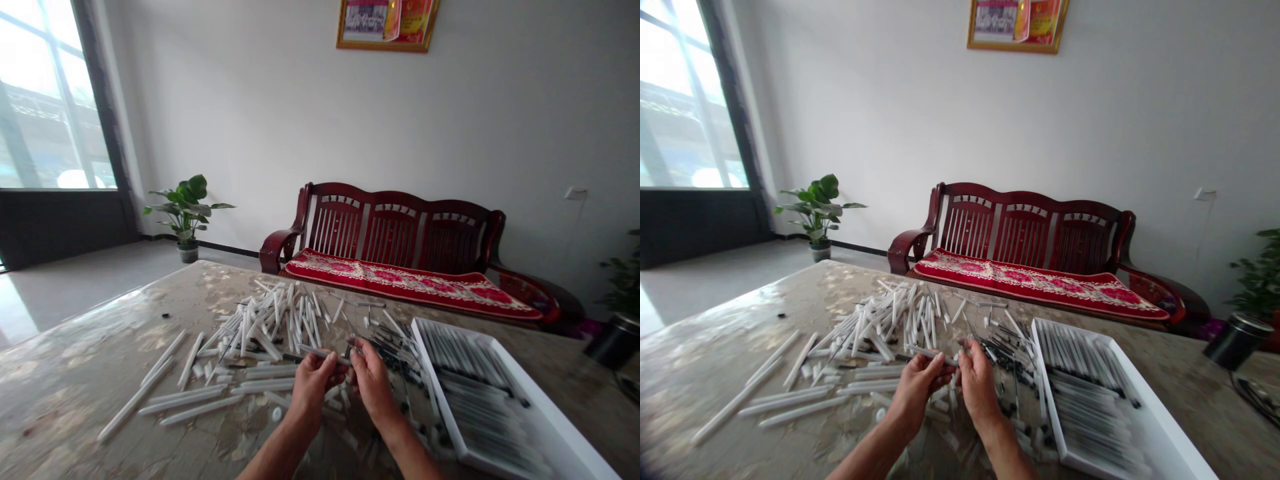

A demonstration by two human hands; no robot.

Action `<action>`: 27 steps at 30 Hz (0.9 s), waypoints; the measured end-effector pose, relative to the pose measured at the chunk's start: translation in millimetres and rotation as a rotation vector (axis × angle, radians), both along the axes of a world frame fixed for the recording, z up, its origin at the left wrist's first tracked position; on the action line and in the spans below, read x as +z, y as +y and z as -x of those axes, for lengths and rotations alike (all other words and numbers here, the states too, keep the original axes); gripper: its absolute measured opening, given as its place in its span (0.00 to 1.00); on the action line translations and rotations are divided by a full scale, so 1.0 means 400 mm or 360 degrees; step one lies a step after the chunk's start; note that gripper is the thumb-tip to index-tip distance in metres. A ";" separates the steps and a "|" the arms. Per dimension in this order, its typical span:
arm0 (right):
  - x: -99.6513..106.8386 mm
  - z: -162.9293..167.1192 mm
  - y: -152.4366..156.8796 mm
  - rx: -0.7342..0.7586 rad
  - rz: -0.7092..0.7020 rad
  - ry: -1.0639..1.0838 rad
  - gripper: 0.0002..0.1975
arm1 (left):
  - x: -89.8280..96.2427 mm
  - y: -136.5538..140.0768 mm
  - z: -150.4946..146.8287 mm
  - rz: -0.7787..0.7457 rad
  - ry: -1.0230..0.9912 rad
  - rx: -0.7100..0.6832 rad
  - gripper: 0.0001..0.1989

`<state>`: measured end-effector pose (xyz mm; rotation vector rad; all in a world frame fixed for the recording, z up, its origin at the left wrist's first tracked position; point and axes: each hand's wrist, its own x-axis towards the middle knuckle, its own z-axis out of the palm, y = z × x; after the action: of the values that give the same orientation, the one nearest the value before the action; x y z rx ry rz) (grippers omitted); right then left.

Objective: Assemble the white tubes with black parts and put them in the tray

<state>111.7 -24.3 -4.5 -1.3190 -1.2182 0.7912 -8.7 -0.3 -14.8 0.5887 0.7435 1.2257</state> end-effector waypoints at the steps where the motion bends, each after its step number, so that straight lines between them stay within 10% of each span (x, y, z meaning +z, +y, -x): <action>1: 0.000 0.001 0.000 0.0002 0.0061 0.0064 0.28 | 0.000 0.001 -0.001 -0.0002 0.0005 0.0004 0.25; 6: 0.012 0.005 -0.008 -0.0024 -0.0074 0.0055 0.27 | 0.003 0.001 -0.002 0.0005 0.0036 0.0033 0.27; 22: 0.035 0.013 -0.011 0.0190 0.0543 0.0792 0.33 | 0.004 0.001 0.005 -0.0484 0.0220 -0.0006 0.21; 27: 0.037 -0.010 0.002 -0.0173 0.0194 0.0392 0.26 | -0.012 0.016 0.010 -0.0417 0.0469 0.0178 0.21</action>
<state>115.5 -23.3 10.4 -1.3302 -0.9085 0.9306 -12.5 6.3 -19.5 0.9694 0.8767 1.3672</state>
